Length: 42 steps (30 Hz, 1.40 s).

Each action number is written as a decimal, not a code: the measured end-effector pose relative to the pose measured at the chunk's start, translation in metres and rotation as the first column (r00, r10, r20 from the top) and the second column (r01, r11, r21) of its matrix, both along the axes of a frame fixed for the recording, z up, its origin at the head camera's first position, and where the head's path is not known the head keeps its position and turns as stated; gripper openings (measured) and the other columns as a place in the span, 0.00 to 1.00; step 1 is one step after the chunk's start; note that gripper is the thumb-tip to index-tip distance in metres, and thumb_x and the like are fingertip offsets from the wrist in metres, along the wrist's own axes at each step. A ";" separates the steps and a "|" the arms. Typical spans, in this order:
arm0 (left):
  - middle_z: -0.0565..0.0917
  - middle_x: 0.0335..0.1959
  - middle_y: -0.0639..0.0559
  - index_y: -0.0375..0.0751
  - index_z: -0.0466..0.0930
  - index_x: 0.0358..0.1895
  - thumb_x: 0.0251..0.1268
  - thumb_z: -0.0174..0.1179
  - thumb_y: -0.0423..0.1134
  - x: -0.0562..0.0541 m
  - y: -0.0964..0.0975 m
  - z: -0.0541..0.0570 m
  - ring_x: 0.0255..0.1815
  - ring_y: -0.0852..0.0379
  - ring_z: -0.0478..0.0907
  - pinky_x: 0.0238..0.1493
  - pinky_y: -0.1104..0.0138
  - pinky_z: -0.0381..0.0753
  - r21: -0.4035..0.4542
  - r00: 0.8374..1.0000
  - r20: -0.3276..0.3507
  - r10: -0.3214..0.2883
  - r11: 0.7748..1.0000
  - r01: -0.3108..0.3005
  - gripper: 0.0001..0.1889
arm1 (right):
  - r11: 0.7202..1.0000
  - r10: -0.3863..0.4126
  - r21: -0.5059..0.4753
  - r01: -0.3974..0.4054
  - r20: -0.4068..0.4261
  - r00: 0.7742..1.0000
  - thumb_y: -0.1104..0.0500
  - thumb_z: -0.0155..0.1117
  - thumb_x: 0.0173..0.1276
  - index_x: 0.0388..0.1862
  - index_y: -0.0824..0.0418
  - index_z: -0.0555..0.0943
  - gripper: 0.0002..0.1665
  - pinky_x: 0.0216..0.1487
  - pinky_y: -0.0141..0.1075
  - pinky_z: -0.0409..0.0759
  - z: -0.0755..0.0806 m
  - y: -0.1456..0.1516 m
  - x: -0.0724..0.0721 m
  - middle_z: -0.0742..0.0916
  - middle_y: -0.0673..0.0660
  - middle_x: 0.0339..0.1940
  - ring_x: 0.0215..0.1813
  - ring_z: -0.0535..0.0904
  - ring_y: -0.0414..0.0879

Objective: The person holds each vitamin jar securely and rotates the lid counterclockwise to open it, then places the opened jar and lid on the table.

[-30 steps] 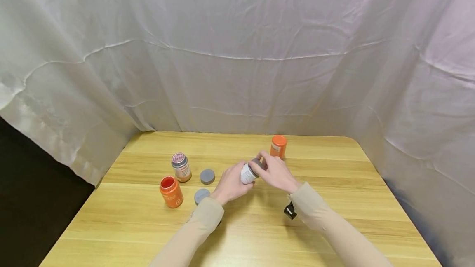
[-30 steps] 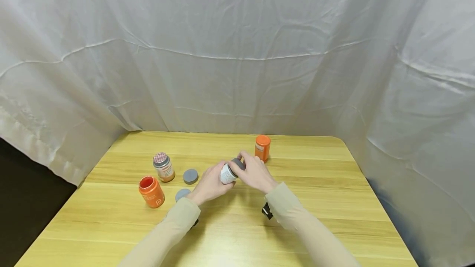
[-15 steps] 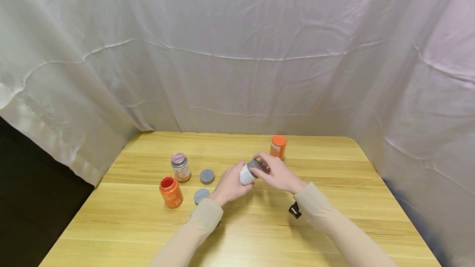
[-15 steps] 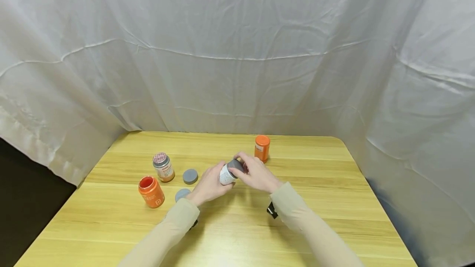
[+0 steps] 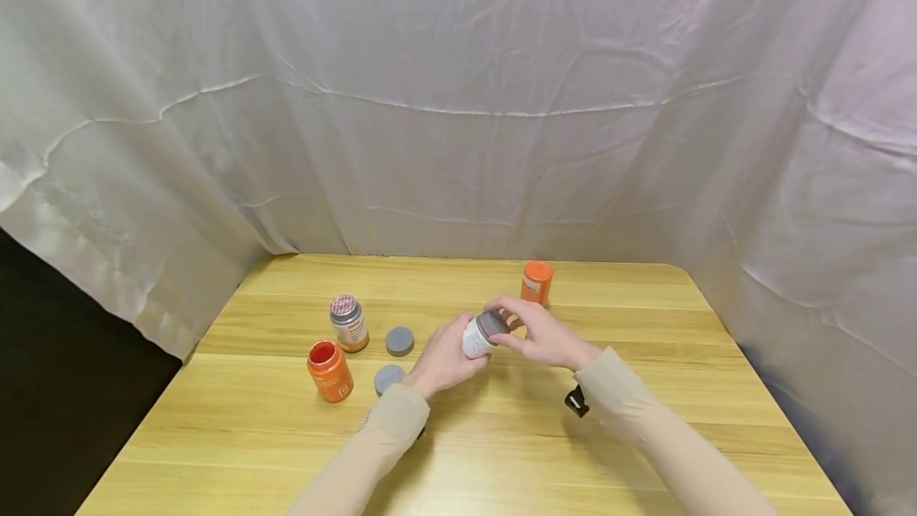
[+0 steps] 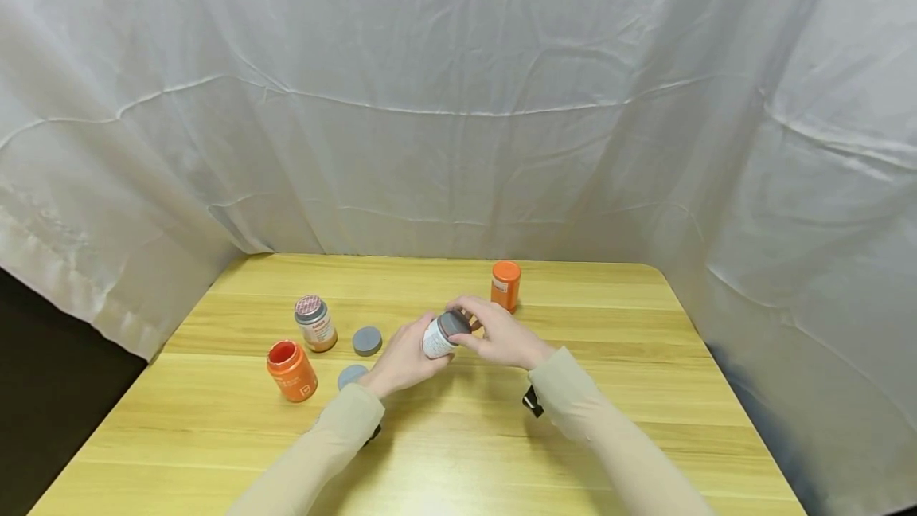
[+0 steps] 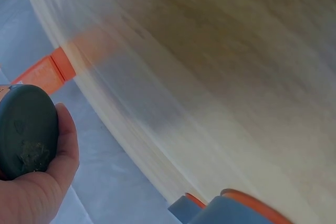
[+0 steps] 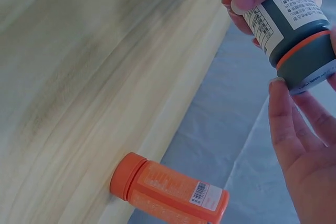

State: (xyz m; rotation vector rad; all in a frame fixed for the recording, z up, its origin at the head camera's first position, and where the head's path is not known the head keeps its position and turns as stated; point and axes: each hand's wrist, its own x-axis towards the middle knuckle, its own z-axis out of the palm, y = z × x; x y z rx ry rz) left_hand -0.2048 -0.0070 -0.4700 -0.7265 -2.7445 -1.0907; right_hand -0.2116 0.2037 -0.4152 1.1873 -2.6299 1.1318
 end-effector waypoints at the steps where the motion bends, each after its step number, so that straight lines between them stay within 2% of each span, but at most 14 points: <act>1: 0.84 0.40 0.52 0.43 0.74 0.55 0.56 0.71 0.42 0.000 0.000 0.000 0.36 0.60 0.80 0.37 0.69 0.78 0.002 1.000 0.001 0.000 1.000 0.000 0.24 | 1.000 0.009 -0.007 -0.009 0.000 1.000 0.62 0.69 0.67 0.60 0.60 0.76 0.23 0.52 0.44 0.85 0.000 0.000 0.000 0.86 0.55 0.53 0.52 0.82 0.50; 12: 0.85 0.42 0.51 0.43 0.74 0.56 0.56 0.71 0.42 0.001 0.000 0.000 0.38 0.59 0.81 0.39 0.68 0.79 0.008 1.000 0.006 -0.002 1.000 0.001 0.25 | 0.999 0.049 -0.016 -0.048 0.031 0.998 0.70 0.70 0.63 0.60 0.60 0.75 0.27 0.57 0.48 0.83 0.000 0.001 -0.001 0.84 0.57 0.59 0.58 0.81 0.50; 20: 0.84 0.41 0.52 0.43 0.74 0.55 0.55 0.71 0.41 0.000 0.001 0.001 0.36 0.60 0.80 0.37 0.69 0.79 0.008 1.000 0.007 -0.004 1.000 0.004 0.24 | 0.998 0.019 -0.057 -0.018 0.018 1.000 0.62 0.70 0.67 0.57 0.60 0.77 0.21 0.54 0.47 0.84 0.000 -0.002 0.001 0.85 0.56 0.54 0.54 0.83 0.49; 27: 0.85 0.41 0.51 0.42 0.74 0.56 0.57 0.70 0.41 0.001 0.002 0.003 0.36 0.59 0.81 0.37 0.69 0.79 0.002 1.000 0.008 -0.013 1.000 0.013 0.25 | 0.993 -0.076 -0.087 0.079 0.041 0.996 0.57 0.66 0.72 0.65 0.59 0.73 0.24 0.54 0.43 0.84 -0.001 -0.007 0.001 0.85 0.58 0.58 0.55 0.83 0.51; 33: 0.85 0.42 0.51 0.42 0.73 0.58 0.56 0.70 0.42 0.000 0.004 0.003 0.38 0.58 0.81 0.38 0.67 0.79 -0.007 1.000 0.009 -0.014 1.000 0.014 0.26 | 0.980 -0.169 -0.100 0.173 0.044 0.985 0.55 0.63 0.74 0.66 0.59 0.72 0.24 0.52 0.42 0.84 0.000 -0.013 0.001 0.86 0.61 0.54 0.52 0.84 0.50; 37: 0.85 0.43 0.51 0.42 0.73 0.59 0.57 0.70 0.42 -0.001 0.005 0.003 0.39 0.58 0.82 0.39 0.67 0.79 -0.013 1.000 0.007 -0.020 1.000 0.020 0.27 | 0.964 -0.241 -0.095 0.247 0.073 0.968 0.52 0.61 0.74 0.65 0.59 0.73 0.24 0.46 0.39 0.85 0.000 -0.017 0.002 0.87 0.62 0.52 0.47 0.85 0.50; 42: 0.85 0.44 0.50 0.42 0.72 0.59 0.58 0.70 0.41 0.000 0.006 0.003 0.40 0.58 0.82 0.40 0.68 0.80 -0.016 1.000 0.016 -0.025 1.000 0.025 0.27 | 0.943 -0.326 -0.025 0.331 0.114 0.938 0.47 0.58 0.76 0.62 0.58 0.75 0.23 0.40 0.36 0.84 0.001 -0.019 0.002 0.88 0.61 0.48 0.43 0.86 0.48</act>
